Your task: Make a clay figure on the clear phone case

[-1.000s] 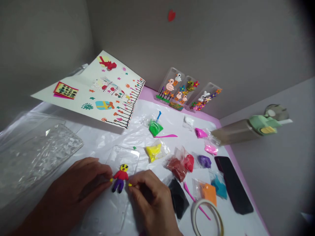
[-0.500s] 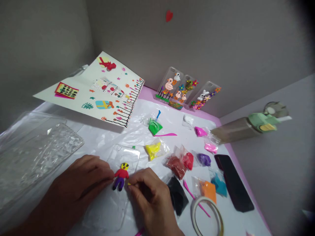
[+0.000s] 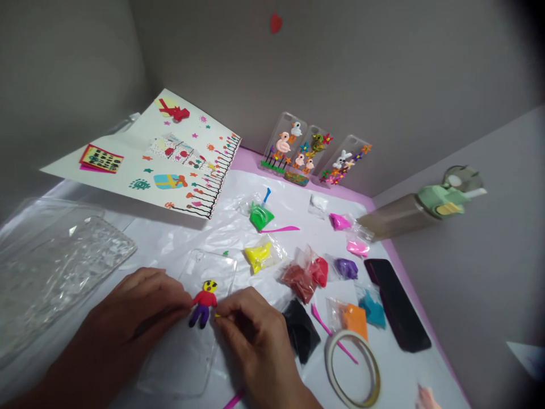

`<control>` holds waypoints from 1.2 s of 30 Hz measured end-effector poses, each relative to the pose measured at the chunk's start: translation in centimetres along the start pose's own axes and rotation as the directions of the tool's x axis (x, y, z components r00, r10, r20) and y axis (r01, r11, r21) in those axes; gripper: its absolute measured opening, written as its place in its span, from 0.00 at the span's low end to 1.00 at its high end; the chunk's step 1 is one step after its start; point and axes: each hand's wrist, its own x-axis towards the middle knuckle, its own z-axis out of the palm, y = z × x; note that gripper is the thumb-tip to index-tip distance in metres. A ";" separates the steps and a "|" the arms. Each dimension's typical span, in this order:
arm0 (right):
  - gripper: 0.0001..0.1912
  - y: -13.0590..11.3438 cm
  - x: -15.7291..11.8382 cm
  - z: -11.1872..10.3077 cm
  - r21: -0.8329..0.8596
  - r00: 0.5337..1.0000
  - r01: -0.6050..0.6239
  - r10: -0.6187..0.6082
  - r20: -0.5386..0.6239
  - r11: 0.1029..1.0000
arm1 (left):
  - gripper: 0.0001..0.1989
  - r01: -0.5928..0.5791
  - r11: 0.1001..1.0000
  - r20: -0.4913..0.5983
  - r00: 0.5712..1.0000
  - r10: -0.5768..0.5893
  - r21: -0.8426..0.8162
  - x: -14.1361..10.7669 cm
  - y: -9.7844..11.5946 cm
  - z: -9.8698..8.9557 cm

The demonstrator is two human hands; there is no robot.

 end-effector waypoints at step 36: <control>0.11 -0.1 0.6 0.0 -0.121 0.995 0.096 -0.099 -0.013 0.988 | 0.09 -0.100 0.985 0.046 0.994 0.095 0.143 0.1 -1.7 0.1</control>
